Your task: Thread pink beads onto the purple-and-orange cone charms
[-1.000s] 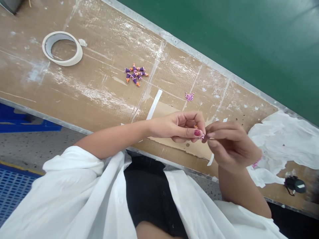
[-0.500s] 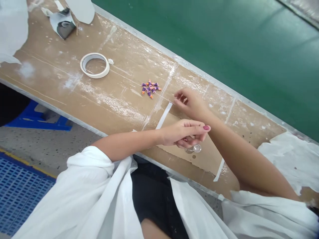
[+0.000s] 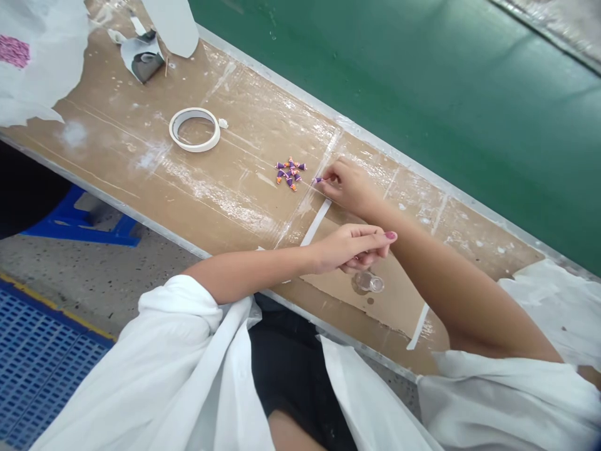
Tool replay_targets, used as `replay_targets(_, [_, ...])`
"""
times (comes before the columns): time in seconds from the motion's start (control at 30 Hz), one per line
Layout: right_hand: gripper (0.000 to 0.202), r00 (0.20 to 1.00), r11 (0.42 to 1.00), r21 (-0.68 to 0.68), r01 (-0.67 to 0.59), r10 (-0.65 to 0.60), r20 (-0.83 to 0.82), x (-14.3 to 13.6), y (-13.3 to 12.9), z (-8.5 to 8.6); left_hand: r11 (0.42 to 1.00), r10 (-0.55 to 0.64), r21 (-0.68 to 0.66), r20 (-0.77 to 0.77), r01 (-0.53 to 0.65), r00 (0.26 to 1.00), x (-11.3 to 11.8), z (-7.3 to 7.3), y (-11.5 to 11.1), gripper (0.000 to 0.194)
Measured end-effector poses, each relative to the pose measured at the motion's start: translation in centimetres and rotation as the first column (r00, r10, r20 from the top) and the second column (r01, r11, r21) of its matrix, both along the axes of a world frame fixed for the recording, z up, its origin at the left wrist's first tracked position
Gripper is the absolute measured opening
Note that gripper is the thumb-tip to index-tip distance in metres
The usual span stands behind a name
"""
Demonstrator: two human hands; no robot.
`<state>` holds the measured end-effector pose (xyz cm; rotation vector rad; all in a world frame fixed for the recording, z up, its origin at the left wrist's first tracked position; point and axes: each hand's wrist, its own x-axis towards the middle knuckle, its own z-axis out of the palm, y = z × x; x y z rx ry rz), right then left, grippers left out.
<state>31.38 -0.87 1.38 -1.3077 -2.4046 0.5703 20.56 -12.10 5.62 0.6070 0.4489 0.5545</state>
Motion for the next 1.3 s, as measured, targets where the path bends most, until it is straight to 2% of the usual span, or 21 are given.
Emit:
replay_targets(0.07, [0.011, 0.986, 0.998, -0.017, 0.065, -0.066, -0.154, 2.4, -1.4, 1.2, 0.991, 0.126, -0.043, -0.1, -0.131, 0.987, 0.3, 0.0, -0.1, 0.034])
replay_targets(0.13, [0.014, 0.948, 0.992, -0.057, 0.116, -0.127, -0.292, 4.7, -3.5, 2.7, 0.958, 0.248, -0.103, -0.181, -0.269, 0.952, 0.6, -0.1, -0.2, 0.03])
replay_targets(0.23, [0.018, 0.917, 0.987, -0.109, 0.117, -0.149, -0.37, 7.3, -7.2, 4.8, 0.928, 0.295, -0.161, -0.23, -0.335, 0.927, 0.9, -0.3, -0.2, 0.03])
replay_targets(0.3, [0.016, 0.919, 0.989, -0.131, 0.073, -0.118, -0.376, 8.2, -9.5, 5.6, 0.964, 0.212, -0.114, -0.213, -0.24, 0.954, 0.9, -0.4, -0.1, 0.034])
replay_targets(0.37, [0.012, 0.925, 0.989, -0.147, 0.022, -0.076, -0.373, 8.8, -11.4, 5.9, 0.998, 0.053, -0.014, -0.188, -0.056, 0.981, 0.9, -0.6, -0.2, 0.041])
replay_targets(0.47, [0.006, 0.928, 0.985, -0.171, -0.032, -0.035, -0.371, 9.3, -13.3, 5.8, 0.981, -0.145, 0.1, -0.18, 0.165, 0.973, 0.6, -0.6, -0.3, 0.049])
replay_targets(0.6, [0.008, 0.918, 0.976, -0.198, -0.085, 0.0, -0.396, 10.0, -14.6, 5.7, 0.948, -0.285, 0.084, -0.2, 0.306, 0.937, 0.3, -0.4, -0.4, 0.051])
replay_targets(0.7, [0.006, 0.916, 0.974, -0.205, -0.1, 0.01, -0.401, 10.3, -14.7, 5.7, 0.939, -0.321, 0.064, -0.196, 0.339, 0.926, 0.2, -0.4, -0.3, 0.05])
replay_targets(0.8, [0.007, 0.908, 0.974, -0.219, -0.056, -0.041, -0.418, 10.6, -13.9, 5.0, 0.944, -0.311, 0.065, -0.147, 0.323, 0.939, 0.3, -0.7, -0.1, 0.045])
replay_targets(0.9, [0.008, 0.881, 0.967, -0.155, 0.203, -0.249, -0.403, 11.2, -12.5, 3.2, 0.973, -0.217, 0.039, -0.15, 0.226, 0.964, 0.5, -1.0, 0.0, 0.039])
replay_targets(0.97, [0.009, 0.889, 0.939, -0.032, 0.341, -0.333, -0.314, 11.6, -11.5, 1.6, 0.989, -0.139, 0.017, -0.187, 0.145, 0.972, 0.7, -1.2, 0.1, 0.035])
replay_targets(1.03, [0.011, 0.929, 0.935, 0.105, 0.339, -0.316, -0.191, 11.8, -10.8, 0.1, 0.996, -0.084, 0.003, -0.222, 0.087, 0.971, 0.8, -1.2, 0.2, 0.031])
replay_targets(1.1, [0.014, 0.956, 0.938, 0.185, 0.292, -0.279, -0.095, 11.9, -10.5, -1.0, 0.998, -0.063, -0.008, -0.245, 0.063, 0.967, 0.8, -1.2, 0.2, 0.031])
replay_targets(1.2, [0.017, 0.964, 0.938, 0.231, 0.26, -0.264, -0.011, 11.9, -10.4, -1.8, 0.999, -0.05, -0.028, -0.249, 0.045, 0.967, 0.9, -1.2, 0.2, 0.029])
replay_targets(1.3, [0.016, 0.968, 0.936, 0.254, 0.242, -0.25, -0.001, 11.9, -10.7, -1.9, 0.998, -0.024, -0.055, -0.255, 0.011, 0.967, 1.1, -1.2, 0.1, 0.024])
